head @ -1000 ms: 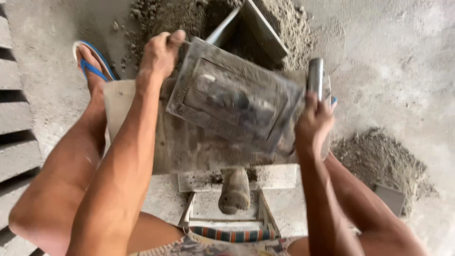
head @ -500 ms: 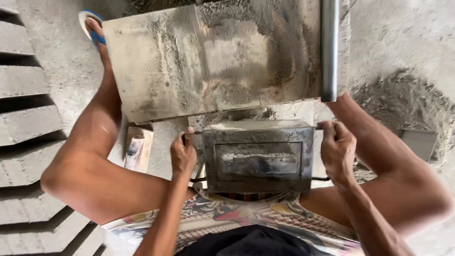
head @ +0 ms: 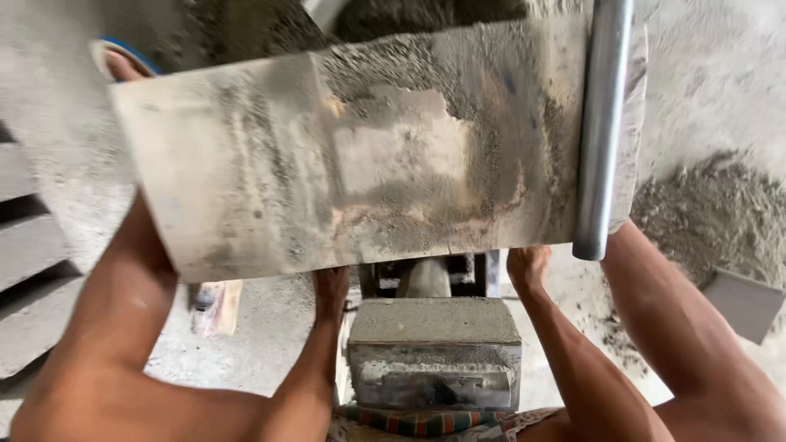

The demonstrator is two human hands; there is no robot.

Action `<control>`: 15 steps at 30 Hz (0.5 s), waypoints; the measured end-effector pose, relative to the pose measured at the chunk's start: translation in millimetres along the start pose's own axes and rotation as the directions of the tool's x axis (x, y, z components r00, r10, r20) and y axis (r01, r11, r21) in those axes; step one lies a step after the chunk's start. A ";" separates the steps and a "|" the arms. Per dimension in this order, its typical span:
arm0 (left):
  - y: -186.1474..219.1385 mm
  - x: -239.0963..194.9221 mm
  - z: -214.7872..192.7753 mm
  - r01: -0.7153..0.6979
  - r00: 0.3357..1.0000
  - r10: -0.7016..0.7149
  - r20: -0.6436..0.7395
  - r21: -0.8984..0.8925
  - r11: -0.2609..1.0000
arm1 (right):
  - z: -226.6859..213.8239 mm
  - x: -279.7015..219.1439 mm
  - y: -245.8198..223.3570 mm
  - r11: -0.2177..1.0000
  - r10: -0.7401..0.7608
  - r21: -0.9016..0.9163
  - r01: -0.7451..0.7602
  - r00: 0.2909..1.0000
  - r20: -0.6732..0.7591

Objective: The person scoops wet concrete into a metal mold, levels the surface with a trowel, and compacts it with a hammer. They then flip the mold to release the formed brick and stack it with others.

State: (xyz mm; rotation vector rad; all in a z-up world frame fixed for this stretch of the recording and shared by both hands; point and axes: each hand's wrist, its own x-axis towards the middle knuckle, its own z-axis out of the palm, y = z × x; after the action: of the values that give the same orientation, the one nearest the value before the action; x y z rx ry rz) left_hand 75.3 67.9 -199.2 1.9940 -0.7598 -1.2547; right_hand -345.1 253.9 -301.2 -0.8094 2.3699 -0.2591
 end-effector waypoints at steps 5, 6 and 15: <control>97.1 92.5 -43.5 -0.076 0.995 0.103 0.010 -0.611 0.788 | -3.0 27.8 3.5 0.807 -0.377 -0.409 0.425 0.905 0.196; 95.4 89.0 -39.1 -0.081 0.992 0.121 0.022 -0.620 0.780 | -41.1 10.6 -36.8 0.810 -0.381 -0.411 0.418 0.908 0.172; 34.6 -191.7 -24.0 -0.284 0.943 0.040 0.330 0.738 0.612 | -238.2 -185.5 -195.5 0.912 -0.408 0.027 0.409 0.903 0.135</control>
State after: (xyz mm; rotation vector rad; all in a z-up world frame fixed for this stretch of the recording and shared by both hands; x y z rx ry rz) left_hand 21.5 196.6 -61.1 2.3190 -1.8629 -1.2139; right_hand -279.1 208.7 49.5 -1.2832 2.0524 -0.3585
